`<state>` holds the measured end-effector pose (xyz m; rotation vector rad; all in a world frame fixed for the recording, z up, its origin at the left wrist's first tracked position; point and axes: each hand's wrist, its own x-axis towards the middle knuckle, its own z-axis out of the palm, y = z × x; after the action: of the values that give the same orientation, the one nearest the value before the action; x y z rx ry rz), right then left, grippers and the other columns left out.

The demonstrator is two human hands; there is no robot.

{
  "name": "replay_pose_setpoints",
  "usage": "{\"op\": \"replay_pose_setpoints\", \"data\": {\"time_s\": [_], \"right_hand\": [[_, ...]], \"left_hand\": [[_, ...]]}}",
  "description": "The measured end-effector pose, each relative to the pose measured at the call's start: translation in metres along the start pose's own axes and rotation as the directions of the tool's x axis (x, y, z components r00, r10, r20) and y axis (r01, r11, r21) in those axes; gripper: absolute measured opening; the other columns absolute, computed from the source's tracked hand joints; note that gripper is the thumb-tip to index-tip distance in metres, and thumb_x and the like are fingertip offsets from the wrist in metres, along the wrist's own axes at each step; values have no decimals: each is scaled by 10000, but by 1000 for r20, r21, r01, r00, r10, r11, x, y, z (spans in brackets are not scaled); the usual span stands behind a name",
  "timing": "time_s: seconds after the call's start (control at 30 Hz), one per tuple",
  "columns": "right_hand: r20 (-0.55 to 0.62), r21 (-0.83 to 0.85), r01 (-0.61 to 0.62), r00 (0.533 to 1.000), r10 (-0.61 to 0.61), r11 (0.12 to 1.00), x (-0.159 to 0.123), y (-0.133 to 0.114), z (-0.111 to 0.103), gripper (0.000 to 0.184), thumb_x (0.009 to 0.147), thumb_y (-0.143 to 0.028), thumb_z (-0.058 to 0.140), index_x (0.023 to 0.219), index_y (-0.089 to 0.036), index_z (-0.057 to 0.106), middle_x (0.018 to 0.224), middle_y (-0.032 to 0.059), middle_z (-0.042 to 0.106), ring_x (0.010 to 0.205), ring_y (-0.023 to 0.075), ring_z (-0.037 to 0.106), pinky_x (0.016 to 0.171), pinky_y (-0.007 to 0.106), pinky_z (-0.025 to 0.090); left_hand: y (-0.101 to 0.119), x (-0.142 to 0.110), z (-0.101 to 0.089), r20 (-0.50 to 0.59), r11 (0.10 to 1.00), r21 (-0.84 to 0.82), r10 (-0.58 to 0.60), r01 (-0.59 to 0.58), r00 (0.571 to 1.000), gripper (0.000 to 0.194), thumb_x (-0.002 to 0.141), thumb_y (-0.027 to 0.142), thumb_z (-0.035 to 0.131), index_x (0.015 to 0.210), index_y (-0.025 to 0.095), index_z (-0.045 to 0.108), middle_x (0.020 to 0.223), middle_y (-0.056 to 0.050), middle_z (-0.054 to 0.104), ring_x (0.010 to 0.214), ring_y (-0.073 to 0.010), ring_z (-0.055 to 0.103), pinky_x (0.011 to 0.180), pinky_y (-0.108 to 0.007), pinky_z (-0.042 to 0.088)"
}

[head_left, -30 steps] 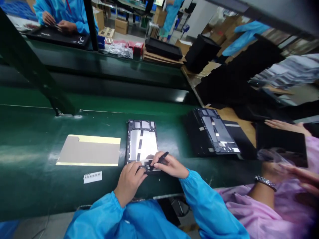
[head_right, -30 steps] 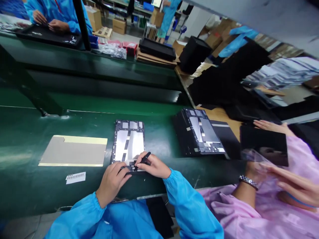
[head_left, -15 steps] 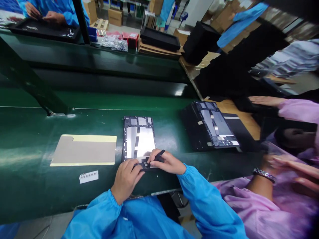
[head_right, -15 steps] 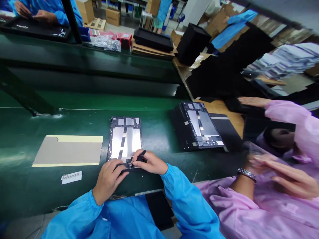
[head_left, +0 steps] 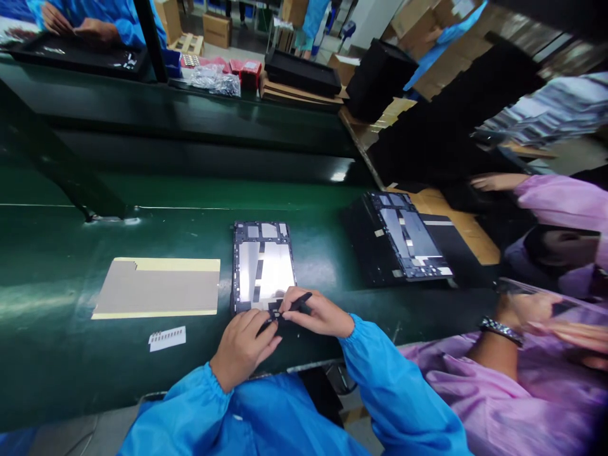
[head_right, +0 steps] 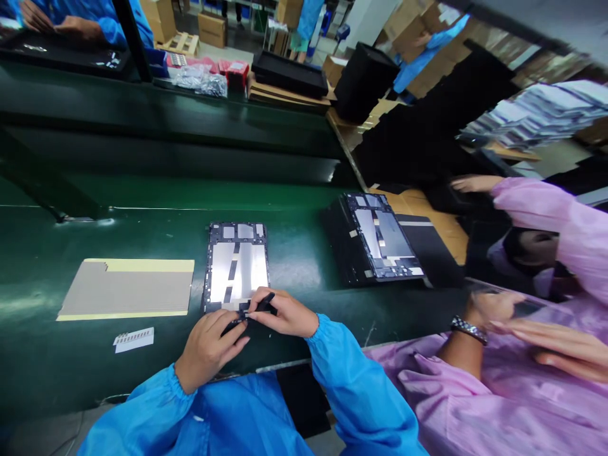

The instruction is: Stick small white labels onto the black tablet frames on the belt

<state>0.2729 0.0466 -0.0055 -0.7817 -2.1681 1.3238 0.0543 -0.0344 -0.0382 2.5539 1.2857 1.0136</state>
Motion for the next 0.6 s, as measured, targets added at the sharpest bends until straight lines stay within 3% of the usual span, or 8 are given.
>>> {"op": "replay_pose_setpoints", "data": {"time_s": [0.17,0.27,0.4,0.53,0.6], "right_hand": [[-44,74,-36,998,40,997,-1,0,-1,101,967,-300,631,978,-200,634,898,62,686,849,183,676,798,333,553],[-227,154,-16,972,52,988,-4,-3,-7,71,962,-291,646,958,-221,631,888,50,700,850,184,687,788,336,556],[-464,220,34,883,73,975,-4,-15,-8,96,933,-312,691,913,-240,631,845,36,707,790,188,685,721,334,564],[-585,282,111,807,79,953,16,-36,24,102,914,-321,715,919,-259,634,838,35,712,795,203,687,704,344,579],[-549,342,73,825,136,937,35,-48,51,94,919,-316,711,956,-267,639,885,41,726,836,204,705,734,348,597]], "left_hand": [[4,-1,-1,6,1000,14,-18,17,1000,137,939,233,620,1048,168,673,1006,-88,710,948,-227,665,747,-352,521],[4,-2,0,-8,1000,9,-13,13,1000,150,945,250,612,1052,164,670,1009,-92,709,957,-232,664,761,-358,526],[4,-1,8,-1,1000,-1,-7,7,1000,236,938,265,615,1141,151,656,1011,-94,712,945,-235,666,761,-363,542],[14,-10,4,3,997,5,-78,78,997,346,925,338,640,1204,133,642,1172,-117,710,1051,-245,661,844,-376,569],[18,-27,-10,-16,993,19,-116,116,993,357,948,341,607,1240,138,632,1263,-108,693,1117,-232,650,919,-366,564]]}}
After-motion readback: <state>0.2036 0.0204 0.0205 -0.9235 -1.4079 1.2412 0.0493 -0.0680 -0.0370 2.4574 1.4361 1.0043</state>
